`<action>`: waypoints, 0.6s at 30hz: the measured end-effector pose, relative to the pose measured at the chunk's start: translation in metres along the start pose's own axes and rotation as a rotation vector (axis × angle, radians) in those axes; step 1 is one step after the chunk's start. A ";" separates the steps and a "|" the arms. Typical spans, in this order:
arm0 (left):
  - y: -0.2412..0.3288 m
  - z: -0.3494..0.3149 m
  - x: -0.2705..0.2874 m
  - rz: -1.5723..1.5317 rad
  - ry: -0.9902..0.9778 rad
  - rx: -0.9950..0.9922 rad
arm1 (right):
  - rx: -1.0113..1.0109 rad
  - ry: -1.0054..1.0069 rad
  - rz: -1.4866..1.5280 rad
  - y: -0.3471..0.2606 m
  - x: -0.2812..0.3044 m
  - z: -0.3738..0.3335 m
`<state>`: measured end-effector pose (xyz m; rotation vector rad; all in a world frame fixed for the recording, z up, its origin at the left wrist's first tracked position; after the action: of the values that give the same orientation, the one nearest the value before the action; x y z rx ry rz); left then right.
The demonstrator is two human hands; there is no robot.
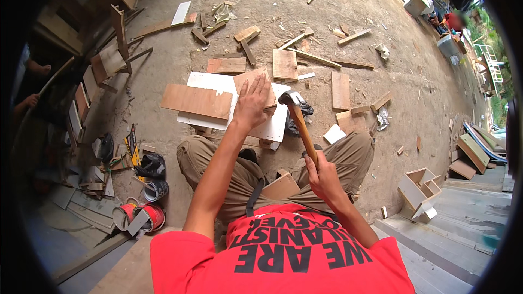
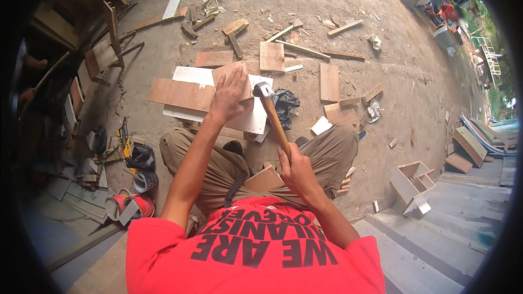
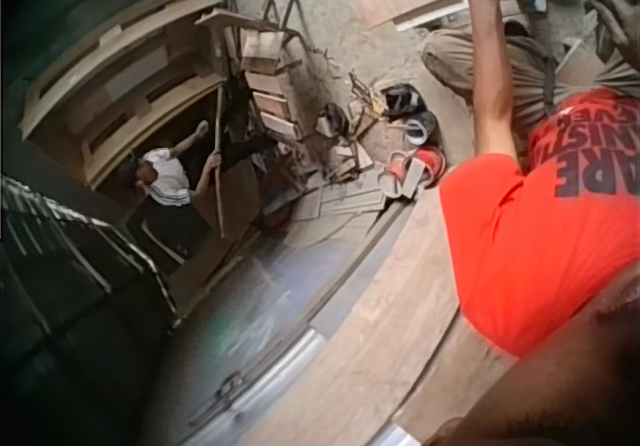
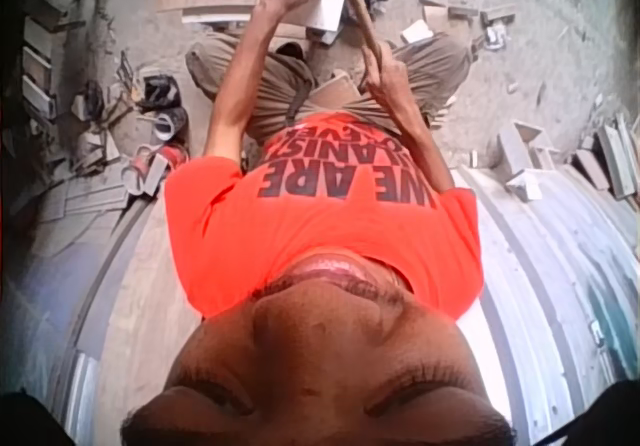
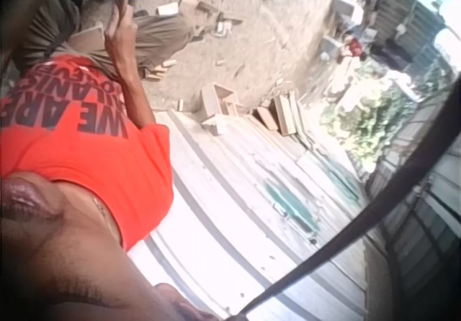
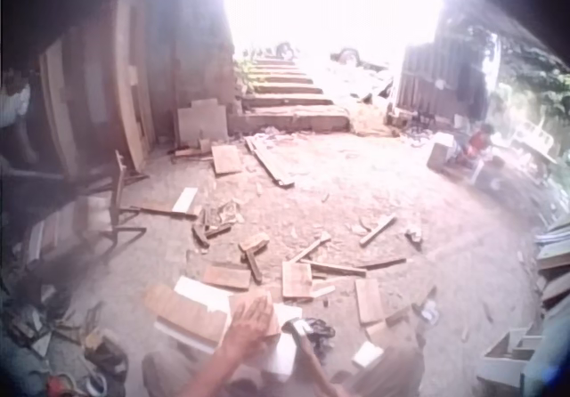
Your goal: The person sits on the ground and assembles a small wooden box by hammering nails into the joints. They repeatedly pick up pieces, align them, and hammer them together, then inspect the assembled box.
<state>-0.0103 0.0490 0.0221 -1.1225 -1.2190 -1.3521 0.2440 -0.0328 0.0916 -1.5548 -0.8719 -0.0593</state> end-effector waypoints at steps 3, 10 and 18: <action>-0.003 0.000 0.012 -0.142 -0.013 -0.034 | -0.043 -0.002 0.033 -0.001 0.003 -0.003; -0.047 0.035 0.013 -0.531 0.213 -0.007 | 0.055 0.034 0.045 0.000 -0.015 -0.001; -0.027 0.046 -0.012 -0.029 0.368 0.133 | 0.069 0.041 0.023 0.004 -0.014 0.006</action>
<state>-0.0347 0.0963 0.0108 -0.7255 -1.0387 -1.4039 0.2335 -0.0340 0.0799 -1.4941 -0.8159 -0.0444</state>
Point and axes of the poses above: each hand's wrist, its own z-axis towards the middle knuckle, its own x-axis out of the back of the hand, y = z × x, the point moved 4 cm from there along z, towards the middle knuckle, and after that the axes turned 3 degrees about z, right-handed, at the moved point
